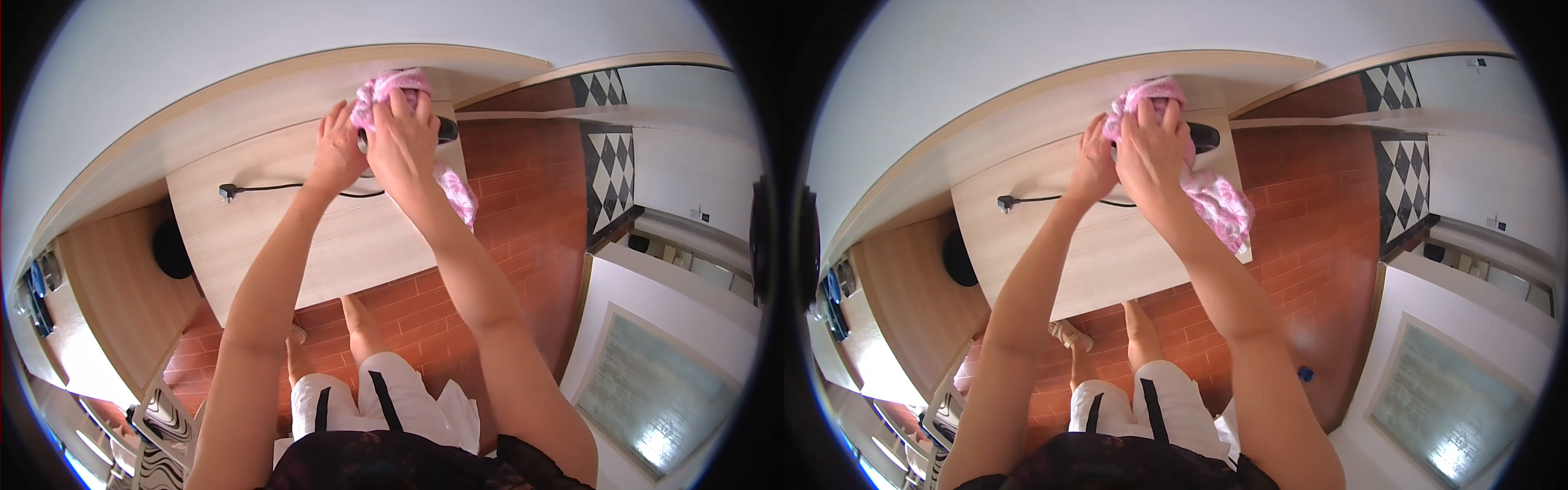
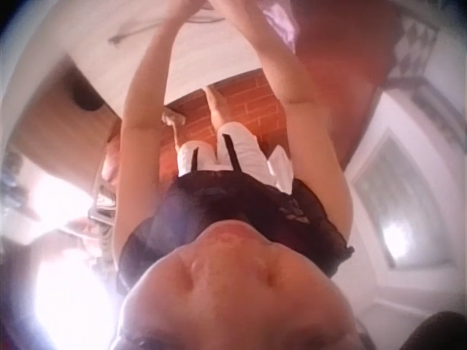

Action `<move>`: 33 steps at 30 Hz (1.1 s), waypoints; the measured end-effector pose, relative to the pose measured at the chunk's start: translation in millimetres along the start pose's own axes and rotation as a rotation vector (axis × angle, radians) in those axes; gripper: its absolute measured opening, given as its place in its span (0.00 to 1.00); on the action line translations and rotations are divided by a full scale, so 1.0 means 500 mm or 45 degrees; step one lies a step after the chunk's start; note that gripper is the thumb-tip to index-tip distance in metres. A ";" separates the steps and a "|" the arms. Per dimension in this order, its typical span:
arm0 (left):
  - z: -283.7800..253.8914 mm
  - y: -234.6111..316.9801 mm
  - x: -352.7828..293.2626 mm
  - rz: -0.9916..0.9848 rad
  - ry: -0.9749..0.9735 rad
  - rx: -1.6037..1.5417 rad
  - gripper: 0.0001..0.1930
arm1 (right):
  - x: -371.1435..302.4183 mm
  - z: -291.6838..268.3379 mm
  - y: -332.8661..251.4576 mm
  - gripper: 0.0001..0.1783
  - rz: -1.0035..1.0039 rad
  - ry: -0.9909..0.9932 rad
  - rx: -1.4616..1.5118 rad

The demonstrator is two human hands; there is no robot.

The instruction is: The person wipes a desk, a nightstand, a small round table, a window sill, and a chair seat by hand with a cloth, and then picks up a pair of slippers to place them in a shelf.

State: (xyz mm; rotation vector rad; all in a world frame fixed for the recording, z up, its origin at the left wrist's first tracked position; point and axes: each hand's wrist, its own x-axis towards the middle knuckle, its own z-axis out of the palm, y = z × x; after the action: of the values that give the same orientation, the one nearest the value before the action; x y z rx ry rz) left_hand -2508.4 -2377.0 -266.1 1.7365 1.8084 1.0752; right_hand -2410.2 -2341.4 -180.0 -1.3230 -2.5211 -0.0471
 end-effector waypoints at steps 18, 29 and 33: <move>-0.015 -0.045 -0.021 0.116 0.146 -0.030 0.49 | -0.448 0.313 0.210 0.38 0.621 -0.230 -0.012; -0.259 -0.033 -0.647 -1.071 0.303 -0.487 0.37 | -0.407 0.334 -0.469 0.40 -0.115 -0.307 0.376; -0.325 -0.090 -0.909 -1.336 0.398 -0.317 0.27 | -0.348 0.368 -0.653 0.31 -0.426 -0.335 0.465</move>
State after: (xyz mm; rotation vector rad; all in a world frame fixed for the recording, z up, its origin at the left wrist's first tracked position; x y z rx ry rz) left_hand -2595.7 -2852.9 -296.8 0.3199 2.1937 1.0217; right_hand -2626.2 -2639.0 -368.5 -0.8033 -2.7653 0.5230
